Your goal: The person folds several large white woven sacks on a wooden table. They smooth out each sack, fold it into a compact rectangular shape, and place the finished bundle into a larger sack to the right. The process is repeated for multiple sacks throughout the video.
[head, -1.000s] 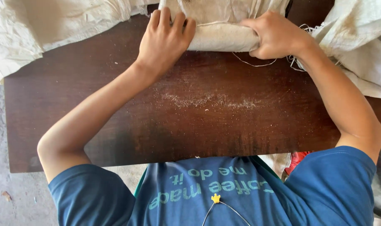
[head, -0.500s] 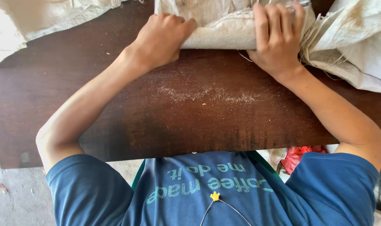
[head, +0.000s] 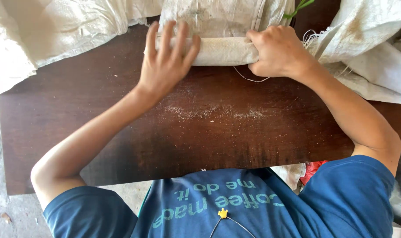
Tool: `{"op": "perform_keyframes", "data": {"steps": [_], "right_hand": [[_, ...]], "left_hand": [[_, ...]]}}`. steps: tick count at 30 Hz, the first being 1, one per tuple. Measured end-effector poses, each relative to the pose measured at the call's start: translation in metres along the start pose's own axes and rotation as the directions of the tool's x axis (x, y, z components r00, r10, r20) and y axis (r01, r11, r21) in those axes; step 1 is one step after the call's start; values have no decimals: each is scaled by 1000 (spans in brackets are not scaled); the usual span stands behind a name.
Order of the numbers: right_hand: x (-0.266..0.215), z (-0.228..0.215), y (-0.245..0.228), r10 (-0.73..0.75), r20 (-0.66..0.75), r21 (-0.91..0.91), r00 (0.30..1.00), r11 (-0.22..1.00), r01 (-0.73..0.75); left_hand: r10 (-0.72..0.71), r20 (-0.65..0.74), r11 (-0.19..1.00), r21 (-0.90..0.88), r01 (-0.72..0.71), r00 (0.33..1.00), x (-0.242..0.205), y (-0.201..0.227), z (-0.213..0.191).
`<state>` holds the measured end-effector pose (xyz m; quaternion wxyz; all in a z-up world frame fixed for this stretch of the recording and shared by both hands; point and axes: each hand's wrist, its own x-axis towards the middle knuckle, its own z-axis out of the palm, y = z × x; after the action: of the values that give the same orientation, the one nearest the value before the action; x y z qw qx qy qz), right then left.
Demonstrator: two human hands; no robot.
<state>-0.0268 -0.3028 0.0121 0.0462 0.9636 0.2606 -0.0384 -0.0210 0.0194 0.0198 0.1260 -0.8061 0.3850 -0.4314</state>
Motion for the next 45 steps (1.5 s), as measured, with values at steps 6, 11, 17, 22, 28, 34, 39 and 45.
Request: {"op": "perform_keyframes", "data": {"steps": [6,11,17,22,28,34,39,45], "right_hand": [[-3,-37,-1,52,314,327,948,931,-160],[-4,-48,1,-5,489,474,872,841,-261],[-23,-57,-18,94,307,276,947,943,-184],[-52,-66,-52,83,-101,-9,991,996,-84],[-46,-10,-50,-105,-520,-455,848,874,-170],[-28,-20,-32,-60,-353,-315,934,947,-59],[-18,-33,-9,-20,-149,-126,989,992,1],[-5,-55,6,58,84,80,995,995,-65]], "left_hand": [[-6,-43,999,-47,4,999,-13,29,12],[110,306,969,-246,-33,946,14,16,-20],[261,534,783,-604,147,804,26,-1,4],[420,727,681,-648,341,543,37,-16,26],[596,602,378,-794,476,531,47,-38,54],[648,642,398,-744,536,411,62,-52,63],[454,800,615,-600,511,393,91,-61,-2],[241,439,791,-606,87,865,75,-34,-38]]}}
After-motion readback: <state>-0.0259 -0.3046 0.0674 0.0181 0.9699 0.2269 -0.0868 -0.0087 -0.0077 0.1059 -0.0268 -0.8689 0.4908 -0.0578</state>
